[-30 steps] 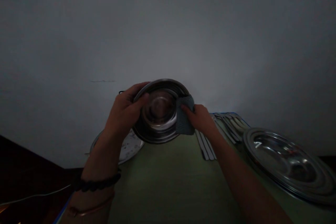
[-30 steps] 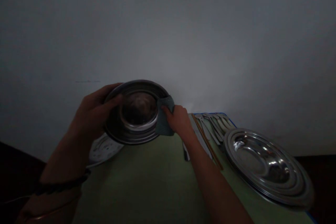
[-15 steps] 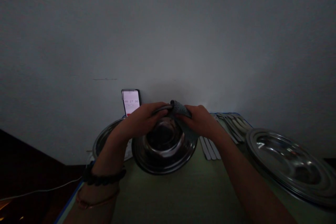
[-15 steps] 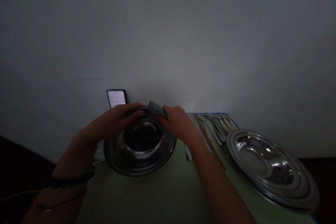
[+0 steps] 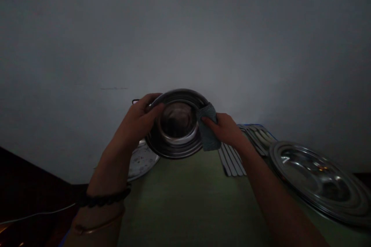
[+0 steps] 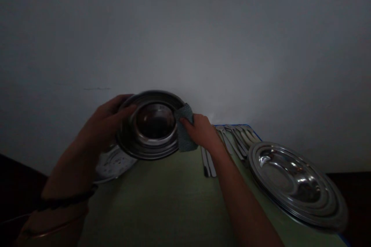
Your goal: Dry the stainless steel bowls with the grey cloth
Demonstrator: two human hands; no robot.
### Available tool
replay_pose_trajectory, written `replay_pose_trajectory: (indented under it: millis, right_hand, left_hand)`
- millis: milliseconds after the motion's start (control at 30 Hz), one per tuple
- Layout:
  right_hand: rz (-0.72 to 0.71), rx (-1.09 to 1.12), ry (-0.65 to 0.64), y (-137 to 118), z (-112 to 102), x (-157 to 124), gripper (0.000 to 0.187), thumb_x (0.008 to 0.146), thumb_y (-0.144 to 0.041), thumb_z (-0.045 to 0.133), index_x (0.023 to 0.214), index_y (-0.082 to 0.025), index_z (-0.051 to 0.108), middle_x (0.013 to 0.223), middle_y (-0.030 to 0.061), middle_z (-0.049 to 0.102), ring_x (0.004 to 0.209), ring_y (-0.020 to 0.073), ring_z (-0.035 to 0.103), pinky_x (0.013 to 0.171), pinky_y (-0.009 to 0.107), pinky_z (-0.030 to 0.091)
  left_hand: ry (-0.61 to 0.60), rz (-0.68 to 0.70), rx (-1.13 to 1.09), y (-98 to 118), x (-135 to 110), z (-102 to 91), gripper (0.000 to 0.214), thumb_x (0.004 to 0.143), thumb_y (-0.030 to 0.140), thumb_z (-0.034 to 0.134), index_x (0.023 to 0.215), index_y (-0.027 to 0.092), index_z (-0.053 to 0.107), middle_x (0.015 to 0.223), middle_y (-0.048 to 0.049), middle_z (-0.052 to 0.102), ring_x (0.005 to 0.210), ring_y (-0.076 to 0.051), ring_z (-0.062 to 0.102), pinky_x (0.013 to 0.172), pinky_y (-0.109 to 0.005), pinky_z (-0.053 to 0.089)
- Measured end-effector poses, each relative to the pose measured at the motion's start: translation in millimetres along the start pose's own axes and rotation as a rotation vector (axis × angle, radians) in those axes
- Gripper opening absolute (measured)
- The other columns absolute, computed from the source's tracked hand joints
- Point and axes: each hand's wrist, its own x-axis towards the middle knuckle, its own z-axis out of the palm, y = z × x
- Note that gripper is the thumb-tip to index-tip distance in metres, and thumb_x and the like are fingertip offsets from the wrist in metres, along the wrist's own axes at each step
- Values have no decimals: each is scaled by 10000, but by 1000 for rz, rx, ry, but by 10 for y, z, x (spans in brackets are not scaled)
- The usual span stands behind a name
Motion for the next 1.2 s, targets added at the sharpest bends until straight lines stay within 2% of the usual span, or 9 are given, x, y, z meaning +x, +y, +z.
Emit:
replay_pose_trajectory:
  millis: [67, 200, 333, 433, 633, 733, 833, 1033, 1200]
  right_hand:
    - [-61, -46, -6, -10, -45, -8, 333, 889, -393, 473, 697, -159, 612, 699, 85, 671, 631, 173, 586, 553, 265, 336]
    - [-192, -32, -110, -73, -95, -34, 242, 879, -338, 502, 803, -162, 649, 759, 66, 688, 688, 171, 599, 601, 258, 354]
    - [-231, 40, -148, -138, -78, -52, 208, 859, -324, 545, 839, -157, 668, 740, 43, 675, 687, 156, 597, 603, 243, 357]
    - [-188, 66, -51, -130, -48, -42, 267, 861, -393, 545, 820, -162, 672, 706, 35, 664, 653, 150, 581, 586, 245, 346]
    - [-53, 95, 117, -53, 52, -9, 350, 876, -445, 511, 752, -149, 652, 693, 55, 664, 623, 149, 561, 565, 253, 320]
    - [12, 84, 112, -28, 89, -10, 348, 871, -428, 516, 712, -141, 634, 680, 68, 661, 603, 149, 554, 550, 254, 308]
    - [-17, 65, 81, -5, 80, -13, 308, 873, -388, 515, 742, -137, 636, 711, 81, 669, 641, 164, 575, 563, 255, 314]
    - [-144, 57, -12, -19, 26, -29, 236, 866, -346, 517, 832, -149, 643, 714, 60, 662, 641, 161, 567, 578, 250, 329]
    - [-138, 92, -24, -74, 40, -35, 248, 853, -366, 535, 816, -147, 644, 717, 59, 658, 653, 161, 573, 583, 251, 331]
  left_hand:
    - [-159, 3, -2, 16, -12, 6, 297, 812, 324, 577, 1067, 193, 652, 959, -50, 719, 846, -203, 660, 762, -318, 529]
    - [-417, 114, 113, 69, -42, 83, 280, 852, 326, 523, 1075, 218, 653, 1047, -48, 713, 936, -203, 654, 849, -323, 499]
    - [-554, 181, 223, 105, -49, 140, 302, 888, 285, 451, 1110, 242, 651, 1087, -46, 706, 972, -198, 645, 876, -318, 477]
    - [-492, 215, 241, 104, -34, 112, 313, 891, 287, 444, 1108, 229, 662, 1039, -47, 716, 938, -193, 652, 856, -301, 478]
    - [-55, 158, 257, 88, -4, 3, 343, 871, 340, 480, 1111, 192, 675, 961, -47, 728, 857, -207, 654, 794, -296, 502]
    - [40, 97, 252, 92, -6, -15, 370, 869, 377, 482, 1141, 204, 664, 907, -36, 730, 820, -209, 652, 745, -298, 518]
    - [-18, 63, 217, 100, -15, -14, 411, 874, 435, 475, 1149, 188, 654, 950, -56, 729, 846, -226, 653, 753, -322, 524]
    - [-374, 127, 168, 116, -33, 65, 404, 893, 433, 471, 1149, 175, 648, 1046, -72, 718, 918, -217, 657, 849, -341, 501]
    - [-396, 164, 201, 129, -25, 129, 348, 907, 394, 457, 1103, 202, 671, 1047, -44, 723, 913, -194, 659, 861, -316, 490]
